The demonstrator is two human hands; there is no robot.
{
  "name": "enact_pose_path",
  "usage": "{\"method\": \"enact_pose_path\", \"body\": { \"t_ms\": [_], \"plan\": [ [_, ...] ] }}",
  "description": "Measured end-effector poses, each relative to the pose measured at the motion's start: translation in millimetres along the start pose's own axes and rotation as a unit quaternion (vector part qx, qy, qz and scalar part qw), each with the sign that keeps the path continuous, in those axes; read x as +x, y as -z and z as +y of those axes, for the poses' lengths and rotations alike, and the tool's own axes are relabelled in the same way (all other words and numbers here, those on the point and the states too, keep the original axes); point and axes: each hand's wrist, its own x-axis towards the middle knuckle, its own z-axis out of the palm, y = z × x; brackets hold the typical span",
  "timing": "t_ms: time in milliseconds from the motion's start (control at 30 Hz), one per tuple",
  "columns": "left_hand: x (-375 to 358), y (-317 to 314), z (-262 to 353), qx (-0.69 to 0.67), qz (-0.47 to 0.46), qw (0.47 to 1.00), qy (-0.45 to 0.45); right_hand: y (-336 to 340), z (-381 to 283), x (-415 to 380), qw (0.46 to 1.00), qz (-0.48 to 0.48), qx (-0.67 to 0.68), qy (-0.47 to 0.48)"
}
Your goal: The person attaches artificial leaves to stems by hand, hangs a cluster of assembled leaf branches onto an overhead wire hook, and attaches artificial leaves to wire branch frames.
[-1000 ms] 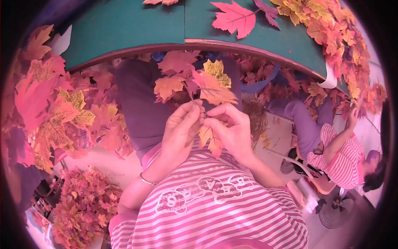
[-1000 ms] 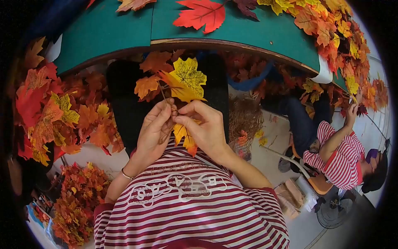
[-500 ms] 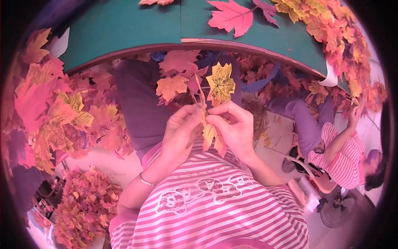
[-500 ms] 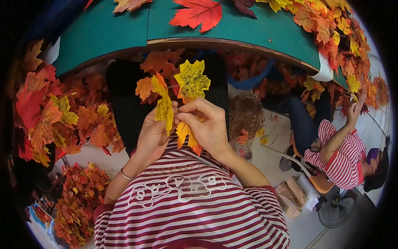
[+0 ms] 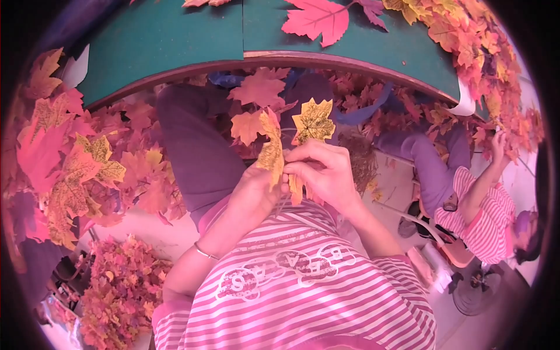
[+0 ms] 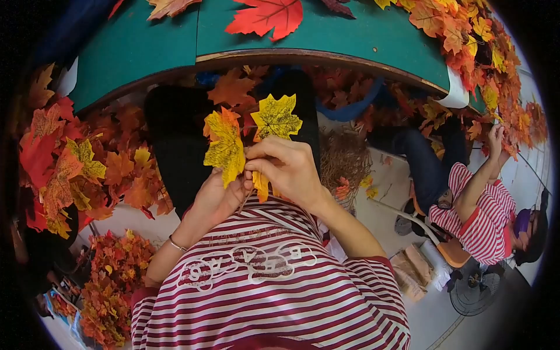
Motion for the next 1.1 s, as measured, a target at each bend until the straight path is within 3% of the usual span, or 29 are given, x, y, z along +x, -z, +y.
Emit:
{"method": "enact_pose_path", "body": {
  "t_ms": [100, 133, 267, 367, 400, 433, 500, 600, 633, 700, 767, 800, 833, 933, 1033, 1067, 1100],
  "plan": [
    [-5.9, -17.5, 3.3, 0.028, 0.112, 0.993, 0.035, 3.3, 13.0, 4.1, 0.999, -0.008, 0.034, 0.017],
    [-6.1, -6.1, 2.6, -0.032, 0.046, 0.997, 0.05, 3.6, 18.7, 5.1, 0.999, -0.01, 0.047, 0.026],
    [-11.7, -1.2, 4.7, -0.048, -0.036, 0.995, 0.085, 3.7, 33.4, 5.4, 0.994, -0.02, 0.11, 0.001],
    [-18.6, -22.4, 9.0, 0.001, 0.07, 0.994, 0.084, 6.1, 30.4, 8.8, 0.994, -0.009, 0.111, 0.019],
    [-19.8, -17.1, 7.8, -0.005, 0.062, 0.995, 0.079, 4.4, 33.2, 9.2, 0.992, -0.009, 0.122, 0.036],
    [-18.7, -9.4, 11.6, -0.039, 0.052, 0.993, 0.097, 2.1, 33.9, 9.3, 0.98, -0.017, 0.199, -0.021],
    [-19.8, -8.1, 10.4, -0.079, 0.046, 0.989, 0.116, 6.7, 34.7, 12.9, 0.99, -0.022, 0.132, 0.033],
    [-24.7, -3.7, 11.7, 0.063, 0.057, 0.986, 0.14, 17.7, 31.5, 14.5, 0.971, -0.091, 0.221, -0.002],
    [-23.8, 6.2, 12.0, 0.09, 0.057, 0.983, 0.147, 27.5, 17.8, 15.4, 0.966, -0.128, 0.217, -0.061],
    [-26.6, -8.6, 17.0, 0.062, -0.002, 0.993, 0.096, 44.9, 16.1, 14.7, 0.954, -0.167, 0.247, -0.025],
    [-22.3, -12.3, 23.4, 0.129, 0.151, 0.98, -0.011, 57.0, 28.9, 9.1, 0.959, -0.196, 0.203, -0.012],
    [-19.4, -16.3, 27.8, 0.116, 0.16, 0.98, -0.031, 58.2, 22.1, 4.8, 0.972, -0.176, 0.15, -0.045],
    [-13.2, -11.5, 31.2, 0.109, 0.151, 0.981, -0.061, 68.4, -32.0, 2.6, 0.944, -0.171, 0.174, -0.223],
    [-0.1, -13.7, 36.3, 0.071, 0.129, 0.979, -0.143, 74.4, -36.1, -12.9, 0.951, -0.213, 0.077, -0.212],
    [9.1, -22.4, 53.8, 0.125, 0.071, 0.971, -0.193, 84.4, -32.2, -24.7, 0.865, -0.468, 0.089, -0.155],
    [14.5, -23.2, 61.4, 0.074, 0.084, 0.974, -0.196, 77.5, -28.6, -34.3, 0.905, -0.414, 0.094, 0.012],
    [18.8, -24.2, 65.9, 0.022, 0.099, 0.975, -0.198, 82.4, -27.4, -34.0, 0.916, -0.399, 0.048, 0.007]
  ]
}}
